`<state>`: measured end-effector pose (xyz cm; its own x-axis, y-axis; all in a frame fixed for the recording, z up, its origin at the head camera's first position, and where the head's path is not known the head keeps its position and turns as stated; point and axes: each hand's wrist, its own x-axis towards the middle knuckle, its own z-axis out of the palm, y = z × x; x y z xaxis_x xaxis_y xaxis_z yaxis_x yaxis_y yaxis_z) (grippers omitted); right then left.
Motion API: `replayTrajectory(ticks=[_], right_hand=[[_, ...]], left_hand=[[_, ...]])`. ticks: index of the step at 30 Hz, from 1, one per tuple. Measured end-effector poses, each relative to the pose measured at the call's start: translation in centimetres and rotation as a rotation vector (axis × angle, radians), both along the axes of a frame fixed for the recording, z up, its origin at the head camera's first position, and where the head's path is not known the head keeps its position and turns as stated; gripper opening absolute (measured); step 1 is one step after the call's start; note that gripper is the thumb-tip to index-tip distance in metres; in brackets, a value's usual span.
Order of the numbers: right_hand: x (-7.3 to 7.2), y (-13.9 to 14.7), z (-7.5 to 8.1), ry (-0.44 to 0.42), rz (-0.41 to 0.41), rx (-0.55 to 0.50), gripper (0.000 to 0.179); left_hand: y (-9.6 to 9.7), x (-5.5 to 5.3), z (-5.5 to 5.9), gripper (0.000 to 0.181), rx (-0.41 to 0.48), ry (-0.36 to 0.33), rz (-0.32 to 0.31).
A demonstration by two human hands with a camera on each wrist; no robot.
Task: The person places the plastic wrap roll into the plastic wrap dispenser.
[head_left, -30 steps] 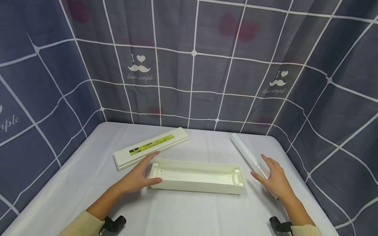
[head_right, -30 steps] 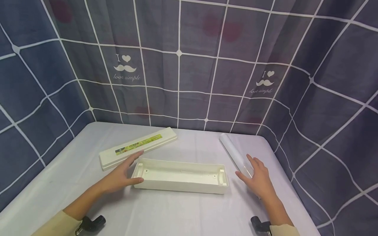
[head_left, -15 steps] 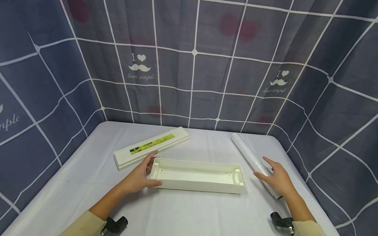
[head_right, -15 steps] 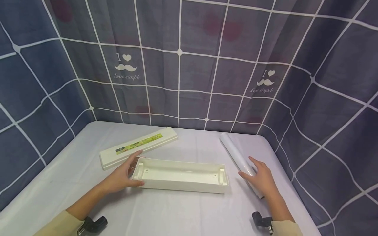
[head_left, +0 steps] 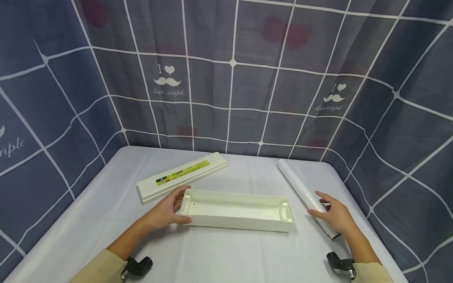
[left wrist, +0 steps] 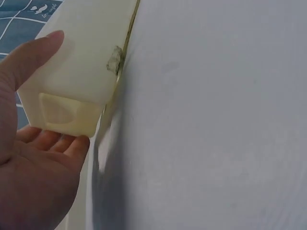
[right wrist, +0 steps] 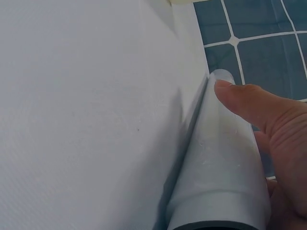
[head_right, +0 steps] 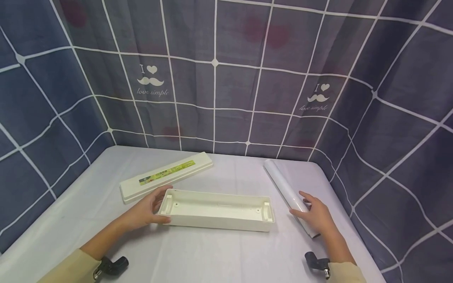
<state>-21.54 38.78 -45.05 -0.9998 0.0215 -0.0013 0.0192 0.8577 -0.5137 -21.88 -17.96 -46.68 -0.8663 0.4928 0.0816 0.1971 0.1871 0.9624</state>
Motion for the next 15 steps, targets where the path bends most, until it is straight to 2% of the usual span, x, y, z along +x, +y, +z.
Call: replayTrajectory(ticks=[7, 15], right_hand=[[0.13, 0.26, 0.03, -0.021, 0.017, -0.042, 0.093], [0.15, 0.36, -0.19, -0.025, 0.006, -0.061, 0.092]], left_hand=[[-0.44, -0.45, -0.06, 0.105, 0.041, -0.04, -0.046], [-0.59, -0.57, -0.1, 0.103, 0.059, -0.03, -0.063]])
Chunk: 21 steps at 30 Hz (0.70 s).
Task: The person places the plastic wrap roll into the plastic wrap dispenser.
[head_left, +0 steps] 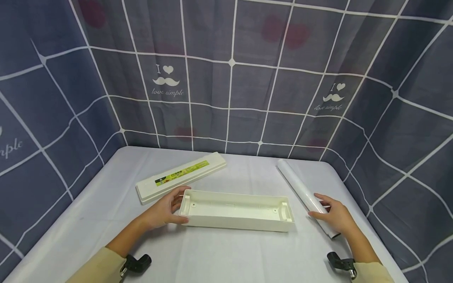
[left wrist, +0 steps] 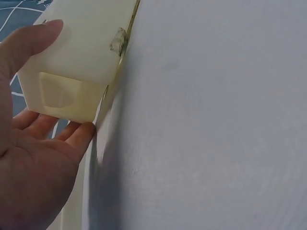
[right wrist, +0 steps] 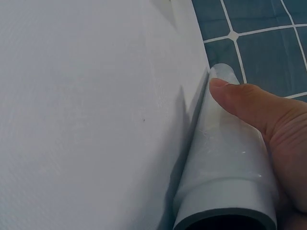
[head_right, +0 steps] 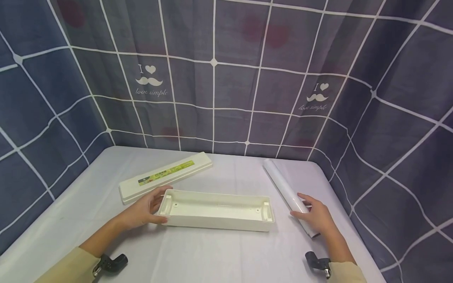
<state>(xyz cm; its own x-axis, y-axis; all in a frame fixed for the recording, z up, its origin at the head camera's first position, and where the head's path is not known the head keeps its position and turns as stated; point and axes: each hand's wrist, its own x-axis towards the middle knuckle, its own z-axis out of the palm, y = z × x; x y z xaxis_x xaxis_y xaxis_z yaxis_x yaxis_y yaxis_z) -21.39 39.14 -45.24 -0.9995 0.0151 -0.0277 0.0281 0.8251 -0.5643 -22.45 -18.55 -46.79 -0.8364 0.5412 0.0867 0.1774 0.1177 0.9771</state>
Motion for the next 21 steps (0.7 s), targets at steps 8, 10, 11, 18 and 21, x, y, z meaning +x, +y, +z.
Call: replayTrajectory(ticks=[8, 10, 11, 18, 21], right_hand=[[0.0, 0.08, -0.17, -0.001, -0.021, -0.01, 0.093], [-0.02, 0.08, -0.16, 0.001, -0.025, -0.013, 0.092], [-0.04, 0.09, -0.16, 0.0, -0.027, -0.015, 0.092], [-0.13, 0.11, -0.15, -0.005, -0.03, -0.013, 0.091], [-0.22, 0.17, -0.17, 0.003, -0.035, -0.007, 0.09]], left_hand=[[-0.2, 0.07, 0.08, 0.104, 0.004, -0.018, -0.011], [-0.22, 0.07, 0.13, 0.104, 0.005, -0.017, -0.017], [-0.23, 0.07, 0.13, 0.103, 0.009, -0.021, -0.02], [-0.18, 0.06, 0.11, 0.102, 0.027, -0.043, -0.031], [-0.14, 0.06, 0.14, 0.102, 0.027, -0.042, -0.031]])
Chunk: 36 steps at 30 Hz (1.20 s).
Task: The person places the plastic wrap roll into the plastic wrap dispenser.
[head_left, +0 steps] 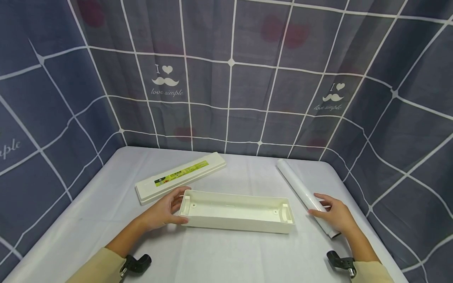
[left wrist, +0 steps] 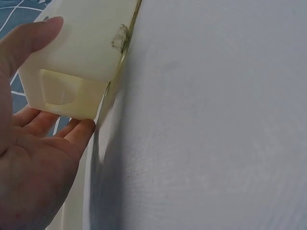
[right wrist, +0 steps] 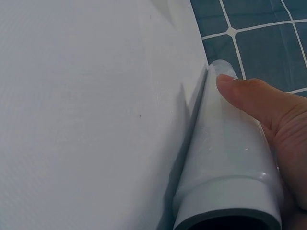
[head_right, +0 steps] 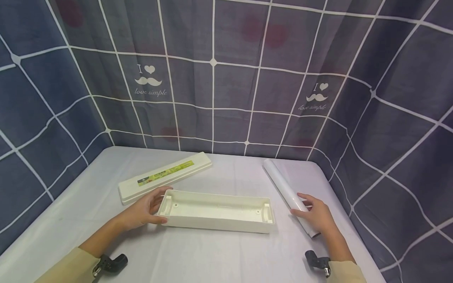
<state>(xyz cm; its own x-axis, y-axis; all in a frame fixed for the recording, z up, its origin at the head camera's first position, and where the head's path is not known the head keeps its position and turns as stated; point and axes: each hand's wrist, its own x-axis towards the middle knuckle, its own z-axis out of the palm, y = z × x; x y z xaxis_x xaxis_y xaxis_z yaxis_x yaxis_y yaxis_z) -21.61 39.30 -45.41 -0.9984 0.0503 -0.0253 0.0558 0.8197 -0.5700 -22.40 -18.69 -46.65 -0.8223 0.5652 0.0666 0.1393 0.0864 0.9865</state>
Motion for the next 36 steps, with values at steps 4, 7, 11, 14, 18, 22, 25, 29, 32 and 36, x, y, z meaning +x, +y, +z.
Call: replayTrajectory(ticks=[4, 7, 11, 14, 18, 22, 25, 29, 32, 36], right_hand=[[-0.14, 0.02, -0.13, 0.009, -0.008, 0.007, 0.089], [-0.25, 0.03, -0.23, 0.012, -0.011, 0.015, 0.089], [-0.32, -0.03, -0.19, 0.025, -0.011, 0.035, 0.088], [-0.24, -0.11, -0.1, 0.032, -0.018, 0.036, 0.087], [-0.06, -0.14, -0.08, 0.03, -0.034, 0.01, 0.087], [0.04, -0.03, -0.24, 0.041, -0.044, -0.005, 0.085], [0.07, 0.03, -0.37, 0.057, -0.047, -0.012, 0.084], [0.15, 0.09, -0.52, 0.08, -0.04, -0.024, 0.082], [0.21, 0.14, -0.61, 0.099, -0.032, -0.022, 0.081], [0.28, 0.16, -0.7, 0.104, -0.031, -0.028, 0.079]], left_hand=[[0.08, 0.08, 0.17, 0.101, -0.001, 0.004, -0.002], [0.16, 0.12, 0.23, 0.1, -0.002, 0.007, -0.008], [0.26, 0.06, 0.14, 0.101, -0.004, 0.014, -0.013], [0.31, 0.04, 0.06, 0.102, -0.007, 0.021, -0.011], [0.31, 0.05, -0.03, 0.102, -0.01, 0.021, -0.014], [0.3, -0.02, 0.03, 0.102, -0.015, 0.023, -0.026], [0.31, -0.06, 0.21, 0.102, -0.025, 0.027, -0.034], [0.32, -0.08, 0.35, 0.102, -0.035, 0.032, -0.038], [0.3, -0.07, 0.29, 0.101, -0.036, 0.033, -0.038], [0.22, -0.09, 0.12, 0.099, -0.034, 0.039, -0.042]])
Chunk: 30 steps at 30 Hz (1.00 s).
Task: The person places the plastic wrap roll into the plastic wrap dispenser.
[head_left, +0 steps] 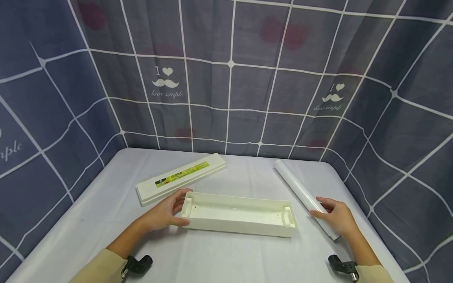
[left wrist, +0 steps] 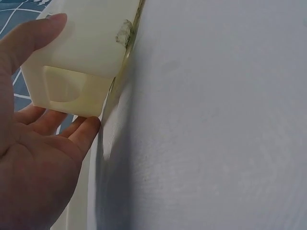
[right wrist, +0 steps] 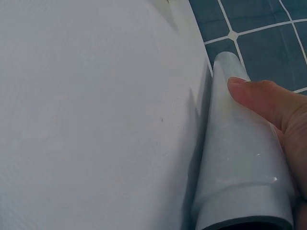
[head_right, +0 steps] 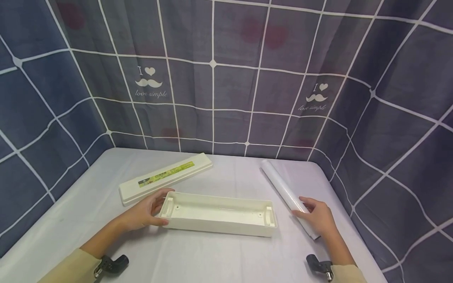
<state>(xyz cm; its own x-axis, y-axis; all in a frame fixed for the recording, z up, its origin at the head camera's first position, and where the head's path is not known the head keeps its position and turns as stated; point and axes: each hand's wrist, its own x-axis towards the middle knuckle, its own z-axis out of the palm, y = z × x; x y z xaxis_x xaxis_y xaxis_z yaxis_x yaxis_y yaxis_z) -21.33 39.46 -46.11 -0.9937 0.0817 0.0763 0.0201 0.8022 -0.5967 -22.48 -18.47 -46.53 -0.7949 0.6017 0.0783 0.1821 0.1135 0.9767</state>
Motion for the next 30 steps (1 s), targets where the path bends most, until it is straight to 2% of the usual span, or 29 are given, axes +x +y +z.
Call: replayTrajectory(ticks=[8, 19, 30], right_hand=[[0.4, -0.2, 0.6, 0.016, 0.0, -0.029, 0.075], [0.5, -0.8, 1.7, 0.074, 0.05, -0.073, 0.067], [0.7, -1.9, 3.7, 0.076, 0.12, -0.111, 0.065]], left_hand=[[0.0, 0.0, -0.1, 0.098, -0.002, 0.018, 0.002], [-0.2, 0.0, 0.0, 0.1, -0.011, 0.009, 0.004], [-0.2, -0.2, -0.1, 0.102, -0.017, 0.02, -0.002]])
